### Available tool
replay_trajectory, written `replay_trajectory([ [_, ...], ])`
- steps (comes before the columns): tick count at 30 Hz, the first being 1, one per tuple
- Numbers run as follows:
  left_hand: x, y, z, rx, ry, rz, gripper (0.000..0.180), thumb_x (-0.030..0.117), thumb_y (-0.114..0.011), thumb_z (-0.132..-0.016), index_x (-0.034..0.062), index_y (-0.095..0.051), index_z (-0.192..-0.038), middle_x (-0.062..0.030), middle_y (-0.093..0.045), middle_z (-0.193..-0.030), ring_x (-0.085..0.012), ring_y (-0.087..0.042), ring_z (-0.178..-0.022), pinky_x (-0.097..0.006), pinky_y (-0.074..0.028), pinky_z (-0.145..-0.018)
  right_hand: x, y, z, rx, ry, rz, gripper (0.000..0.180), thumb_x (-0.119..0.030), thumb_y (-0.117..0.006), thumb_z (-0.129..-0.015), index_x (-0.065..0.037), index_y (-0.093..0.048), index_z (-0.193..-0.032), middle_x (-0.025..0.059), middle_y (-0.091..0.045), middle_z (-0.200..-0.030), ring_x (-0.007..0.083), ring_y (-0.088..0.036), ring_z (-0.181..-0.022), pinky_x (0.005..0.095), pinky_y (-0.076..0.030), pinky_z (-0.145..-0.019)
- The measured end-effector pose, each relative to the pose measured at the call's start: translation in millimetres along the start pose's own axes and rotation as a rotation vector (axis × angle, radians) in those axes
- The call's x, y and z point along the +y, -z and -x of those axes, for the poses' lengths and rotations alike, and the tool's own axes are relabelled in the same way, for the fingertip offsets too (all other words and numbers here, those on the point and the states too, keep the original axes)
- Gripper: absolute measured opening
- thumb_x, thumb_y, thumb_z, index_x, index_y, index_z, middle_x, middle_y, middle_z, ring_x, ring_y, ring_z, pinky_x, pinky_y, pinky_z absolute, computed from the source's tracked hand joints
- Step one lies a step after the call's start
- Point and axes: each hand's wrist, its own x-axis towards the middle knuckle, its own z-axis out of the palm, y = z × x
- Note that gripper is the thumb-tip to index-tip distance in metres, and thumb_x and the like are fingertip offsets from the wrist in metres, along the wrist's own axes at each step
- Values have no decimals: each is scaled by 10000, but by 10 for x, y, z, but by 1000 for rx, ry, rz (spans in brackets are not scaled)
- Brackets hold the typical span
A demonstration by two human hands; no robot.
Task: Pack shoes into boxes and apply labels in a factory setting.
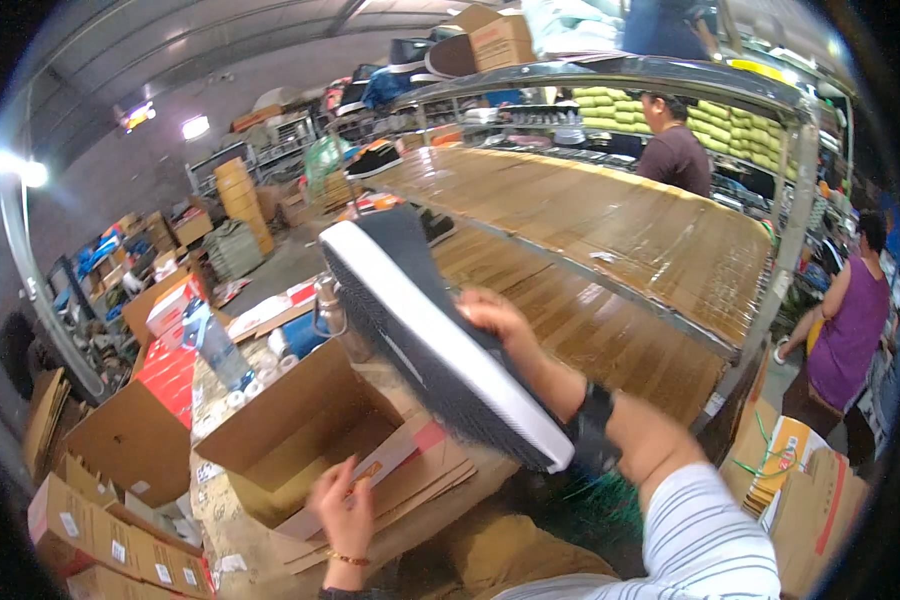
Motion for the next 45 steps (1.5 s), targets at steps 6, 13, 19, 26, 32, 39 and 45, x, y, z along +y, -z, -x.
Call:
replay_trajectory([
  [6,433,126,-345,53,-10,674,506,264,-647,-887,-27,-450,-1250,-79,-552,-1195,-177,-521,-1050,-337,-398,-953,758,-532,415,-150,-260,-364,223,-151,-584,-902,-12,-546,-1073,59,-561,-990,170,-560,-963,278,-487,-875],
  [13,-472,528,-295,12,-401,-418,395,197,-769,-672,93,-670,-1041,-88,-666,-934,-275,-630,-788,-360,-509,-721,1055,-561,483,-187,-551,-882,248,-156,-587,-903,-22,-528,-1104,84,-581,-1009,217,-580,-983,317,-526,-868],
  [19,-654,499,-240,-244,-306,-455,285,234,-660,-761,187,-695,-1040,-63,-644,-1030,-269,-615,-940,-394,-518,-765,1280,-710,59,-265,-219,-380,269,-62,-589,-888,-12,-540,-1147,93,-612,-1007,149,-615,-907,273,-547,-757],
  [26,-605,669,-211,-256,-320,-490,135,164,-670,-760,118,-684,-886,-64,-643,-929,-262,-622,-852,-374,-524,-709,1295,-1203,-255,-528,702,1138,171,-54,-702,-710,-63,-594,-842,109,-613,-928,308,-599,-867,377,-500,-759],
  [32,-1126,1417,-473,198,-4,-515,270,156,-744,-731,75,-670,-977,-150,-577,-1106,-287,-531,-1060,-387,-430,-875,1289,-532,-692,-80,448,1094,118,-112,-683,-772,-37,-615,-833,127,-610,-826,299,-605,-791,361,-488,-709],
  [39,-1380,736,-502,312,210,-242,1037,89,-805,-653,10,-109,-1419,-238,-189,-1465,-322,-203,-1368,-401,-164,-1130,2205,-521,-399,-30,-18,1376,375,-237,-574,-876,-57,-487,-1194,198,-624,-1000,366,-596,-979,443,-472,-823],
  [45,-1628,983,-191,274,38,-148,227,10,-617,-768,95,-704,-959,-126,-617,-1088,-299,-570,-1048,-382,-431,-939,1918,-47,-841,-92,-37,928,292,-188,-666,-822,-11,-605,-1045,141,-681,-889,217,-662,-790,290,-511,-737],
])
